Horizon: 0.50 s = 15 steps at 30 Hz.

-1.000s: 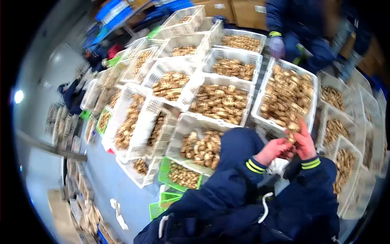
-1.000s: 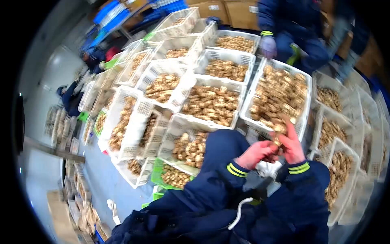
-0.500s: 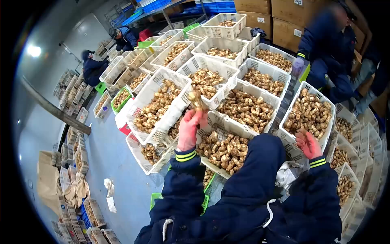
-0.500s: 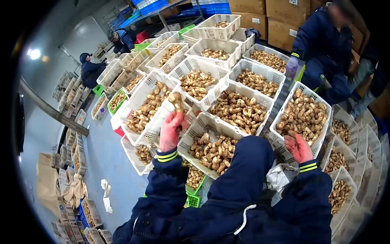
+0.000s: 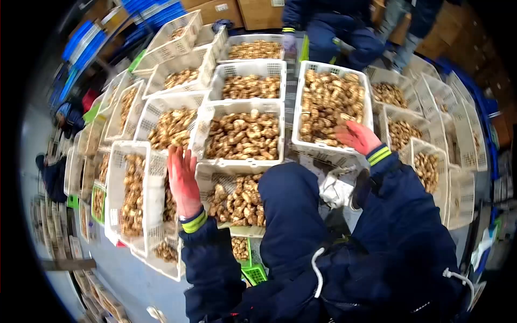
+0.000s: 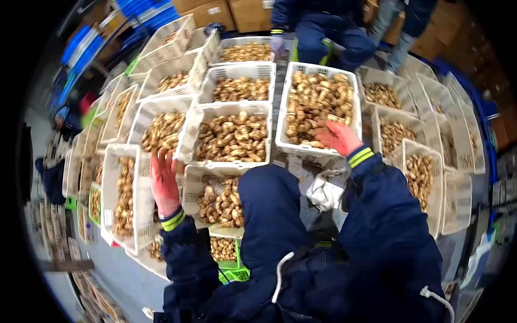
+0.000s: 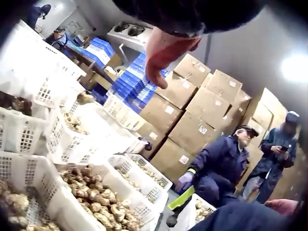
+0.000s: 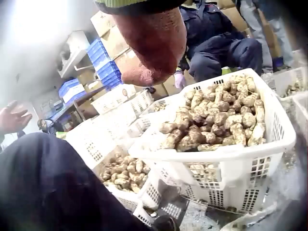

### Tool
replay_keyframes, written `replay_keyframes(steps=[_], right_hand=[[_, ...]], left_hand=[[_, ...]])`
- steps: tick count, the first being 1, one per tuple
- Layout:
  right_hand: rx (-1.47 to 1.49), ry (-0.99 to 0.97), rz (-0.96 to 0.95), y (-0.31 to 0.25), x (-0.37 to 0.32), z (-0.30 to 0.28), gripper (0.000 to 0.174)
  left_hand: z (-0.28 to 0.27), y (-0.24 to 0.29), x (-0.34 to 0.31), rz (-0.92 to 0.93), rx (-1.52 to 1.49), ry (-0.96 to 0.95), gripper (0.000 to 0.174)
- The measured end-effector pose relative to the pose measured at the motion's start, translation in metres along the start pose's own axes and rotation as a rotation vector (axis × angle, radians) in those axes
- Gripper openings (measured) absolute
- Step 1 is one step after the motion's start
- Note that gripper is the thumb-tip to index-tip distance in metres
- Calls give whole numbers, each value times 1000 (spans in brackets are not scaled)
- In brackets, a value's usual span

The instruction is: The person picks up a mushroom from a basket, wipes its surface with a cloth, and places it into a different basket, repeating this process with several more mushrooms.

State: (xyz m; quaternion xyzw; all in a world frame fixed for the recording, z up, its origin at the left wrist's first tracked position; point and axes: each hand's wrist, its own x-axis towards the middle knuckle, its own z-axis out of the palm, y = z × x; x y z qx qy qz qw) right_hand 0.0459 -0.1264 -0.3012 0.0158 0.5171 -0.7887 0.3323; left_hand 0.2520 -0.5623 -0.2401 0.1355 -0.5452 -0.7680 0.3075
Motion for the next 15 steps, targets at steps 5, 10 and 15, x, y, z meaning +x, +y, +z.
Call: replay_keyframes(steps=[5,10,15], right_hand=[[-286,246,-16,10,50,-26,30],[-1267,312,25,46,122,-37,49],[-1726,283,224,67,165,-36,66]], left_hand=[[99,-20,-64,-225,-378,-452,49],[224,-61,-132,-711,-484,-295,45],[214,-145,-128,-872,-435,-254,45]])
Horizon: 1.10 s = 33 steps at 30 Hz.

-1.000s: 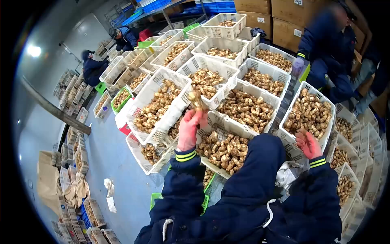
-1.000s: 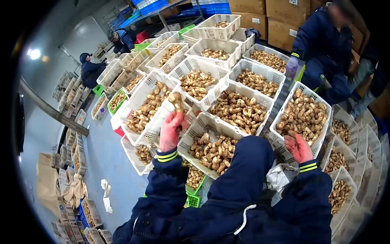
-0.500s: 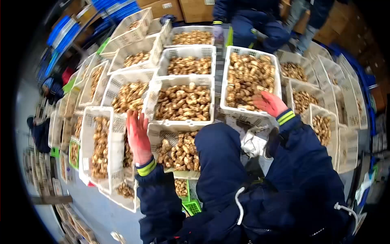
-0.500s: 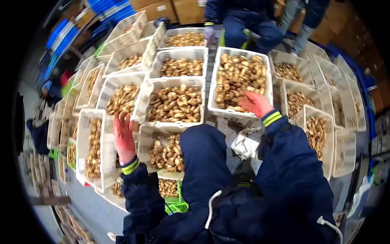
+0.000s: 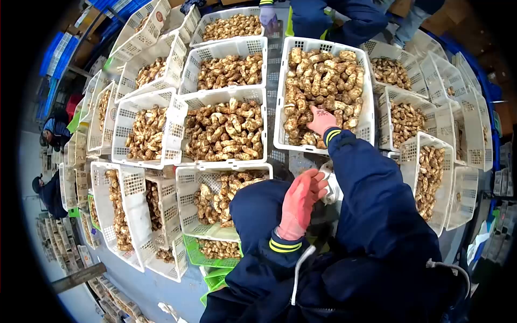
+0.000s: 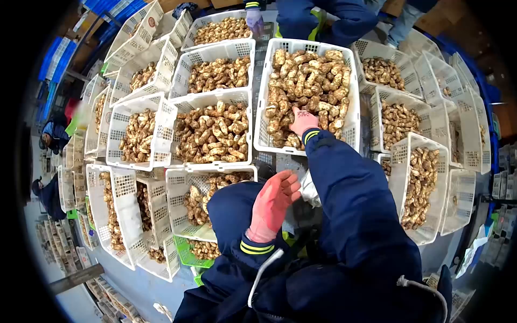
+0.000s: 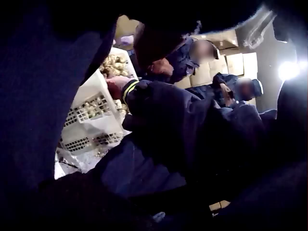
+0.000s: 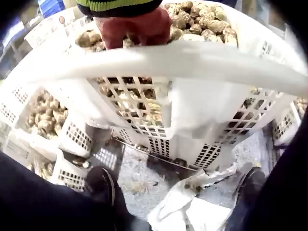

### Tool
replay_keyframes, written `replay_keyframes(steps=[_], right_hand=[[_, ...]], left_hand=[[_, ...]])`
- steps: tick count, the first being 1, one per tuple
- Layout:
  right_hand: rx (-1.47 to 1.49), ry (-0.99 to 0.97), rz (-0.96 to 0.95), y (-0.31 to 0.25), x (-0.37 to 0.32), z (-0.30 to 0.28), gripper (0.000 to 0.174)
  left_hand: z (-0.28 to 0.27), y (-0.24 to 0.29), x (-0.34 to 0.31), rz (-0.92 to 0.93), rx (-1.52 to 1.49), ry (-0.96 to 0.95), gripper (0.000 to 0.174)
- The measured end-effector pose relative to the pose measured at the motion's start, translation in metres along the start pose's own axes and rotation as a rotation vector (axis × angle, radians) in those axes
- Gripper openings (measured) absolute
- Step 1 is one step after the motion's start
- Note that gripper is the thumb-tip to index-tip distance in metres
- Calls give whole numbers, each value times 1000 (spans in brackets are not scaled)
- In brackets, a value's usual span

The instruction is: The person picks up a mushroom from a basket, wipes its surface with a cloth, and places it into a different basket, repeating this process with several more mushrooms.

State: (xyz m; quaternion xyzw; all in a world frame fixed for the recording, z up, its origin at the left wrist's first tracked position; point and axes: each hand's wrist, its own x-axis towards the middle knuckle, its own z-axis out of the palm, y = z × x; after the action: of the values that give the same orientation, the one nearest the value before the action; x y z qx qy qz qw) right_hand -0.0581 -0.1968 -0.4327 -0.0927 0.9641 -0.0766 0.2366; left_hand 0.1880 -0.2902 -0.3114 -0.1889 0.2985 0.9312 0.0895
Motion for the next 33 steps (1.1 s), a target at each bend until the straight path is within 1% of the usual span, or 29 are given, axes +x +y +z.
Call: replay_keyframes(steps=[1,2,3,5,6,7,9,10,11,12,13,14,15,16,17,19,20,21,23,24,25,26,27,28,29,30,31,32,33], right_hand=[[-66,2,-11,-1,6,7,68],[-106,92,-3,-4,10,16,62],[-103,86,-2,-3,11,15,62],[-62,60,-20,-1,11,5,53],[-80,80,-28,2,8,1,46],[-97,139,-79,5,3,-2,47],[-69,154,-128,11,-16,-23,48],[-48,150,-102,12,-32,-38,48],[-27,204,-167,21,-41,-45,47],[-36,217,-233,24,-60,-61,47],[-48,230,-300,30,-80,-79,47],[-33,229,-351,34,-101,-92,49],[-19,235,-447,44,-114,-97,50],[-9,249,-513,47,-136,-108,50],[3,262,-576,48,-159,-115,49],[19,164,-630,53,-188,-116,48],[5,131,-658,50,-208,-121,50],[31,110,-710,50,-219,-121,54],[124,179,-694,63,-224,-108,52],[350,178,-645,69,-223,-102,49],[575,171,-593,68,-227,-105,45],[913,86,-414,69,-235,-107,39],[1011,78,-310,73,-237,-111,38],[955,116,-267,82,-227,-105,36],[900,156,-222,92,-212,-96,34],[969,187,-240,103,-199,-85,34],[880,203,-189,114,-182,-74,37],[758,257,-146,119,-169,-63,38],[630,310,-102,120,-162,-58,40]], left_hand=[[-6,-1,5,-23,-22,35,44],[-10,-4,7,-45,18,80,43],[-7,-4,7,-50,19,84,43],[-1,-1,10,-72,22,-22,42],[-1,0,12,-71,24,-27,42],[-1,-1,12,-76,33,-10,41],[-2,-2,12,-79,48,-9,39],[-3,-3,12,-33,69,8,37],[-4,-5,11,12,88,23,35],[-6,-6,11,78,157,0,32],[-8,-10,17,147,227,59,30],[-13,-17,23,220,271,68,30],[-14,-22,28,290,315,77,31],[-7,-28,32,289,427,176,38],[-1,-34,35,281,433,152,38],[7,-48,41,522,892,104,40],[18,-48,34,450,887,54,39],[18,-52,33,450,896,43,39],[19,-51,34,261,978,43,34],[20,-51,30,127,692,35,28],[21,-50,28,131,698,42,28],[22,-48,27,91,620,21,26],[21,-45,25,49,544,3,25],[27,-39,23,-32,604,58,30],[33,-34,17,-32,616,69,30],[36,-30,14,-49,576,65,31],[37,-28,12,-65,532,60,33],[27,-27,12,-28,433,-16,35],[36,-17,5,-26,486,17,36]])
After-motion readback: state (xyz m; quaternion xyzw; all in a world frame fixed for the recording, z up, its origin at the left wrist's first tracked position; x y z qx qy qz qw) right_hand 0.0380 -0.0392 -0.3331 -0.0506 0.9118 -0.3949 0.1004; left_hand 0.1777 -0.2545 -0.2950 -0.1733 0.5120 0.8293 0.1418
